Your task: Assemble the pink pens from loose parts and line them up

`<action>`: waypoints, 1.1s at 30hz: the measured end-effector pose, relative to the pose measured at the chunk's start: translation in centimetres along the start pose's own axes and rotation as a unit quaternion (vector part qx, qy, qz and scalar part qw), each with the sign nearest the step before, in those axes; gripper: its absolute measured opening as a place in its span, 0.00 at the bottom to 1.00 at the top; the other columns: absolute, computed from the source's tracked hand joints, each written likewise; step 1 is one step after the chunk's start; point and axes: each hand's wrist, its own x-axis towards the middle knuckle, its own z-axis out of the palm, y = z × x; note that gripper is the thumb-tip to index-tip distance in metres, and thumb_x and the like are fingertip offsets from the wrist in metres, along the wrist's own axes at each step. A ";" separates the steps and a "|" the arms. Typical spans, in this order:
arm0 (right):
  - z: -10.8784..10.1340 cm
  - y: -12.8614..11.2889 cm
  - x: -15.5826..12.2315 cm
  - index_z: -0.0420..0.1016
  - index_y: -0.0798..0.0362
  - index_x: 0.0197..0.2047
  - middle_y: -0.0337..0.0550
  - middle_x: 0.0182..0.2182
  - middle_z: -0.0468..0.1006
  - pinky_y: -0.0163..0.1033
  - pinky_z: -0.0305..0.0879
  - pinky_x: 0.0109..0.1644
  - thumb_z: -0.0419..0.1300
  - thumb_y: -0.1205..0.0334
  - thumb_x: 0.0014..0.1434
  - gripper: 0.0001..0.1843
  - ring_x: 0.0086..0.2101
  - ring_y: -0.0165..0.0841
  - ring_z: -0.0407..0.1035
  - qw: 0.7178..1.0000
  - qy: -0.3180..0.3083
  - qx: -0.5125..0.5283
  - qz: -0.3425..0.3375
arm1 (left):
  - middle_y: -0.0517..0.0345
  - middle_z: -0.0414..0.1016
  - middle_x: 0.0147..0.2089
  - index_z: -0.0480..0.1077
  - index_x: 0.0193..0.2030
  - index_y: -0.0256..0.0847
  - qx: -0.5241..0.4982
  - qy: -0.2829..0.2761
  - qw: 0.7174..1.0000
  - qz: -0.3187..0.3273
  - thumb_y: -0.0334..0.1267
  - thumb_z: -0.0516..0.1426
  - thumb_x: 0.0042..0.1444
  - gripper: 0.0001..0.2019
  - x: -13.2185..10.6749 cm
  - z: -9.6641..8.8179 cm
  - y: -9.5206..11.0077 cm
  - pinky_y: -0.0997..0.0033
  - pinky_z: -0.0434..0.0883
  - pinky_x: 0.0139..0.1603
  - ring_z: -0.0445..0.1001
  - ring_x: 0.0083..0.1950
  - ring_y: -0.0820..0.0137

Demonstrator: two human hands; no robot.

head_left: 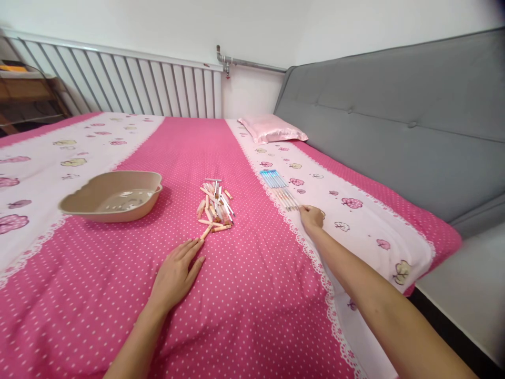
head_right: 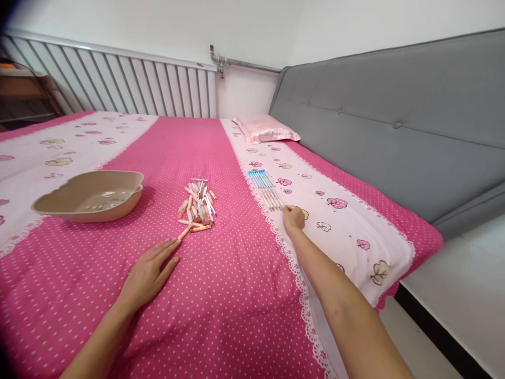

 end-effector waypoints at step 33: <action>-2.3 2.7 -5.3 0.68 0.62 0.52 0.60 0.45 0.73 0.49 0.56 0.52 0.46 0.56 0.58 0.24 0.48 0.48 0.62 0.985 0.082 -0.144 -0.053 | 0.49 0.68 0.59 0.65 0.58 0.37 -0.046 0.005 0.999 -0.016 0.47 0.44 0.62 0.23 -0.7 -0.1 0.7 0.55 0.60 0.63 0.64 0.61 0.61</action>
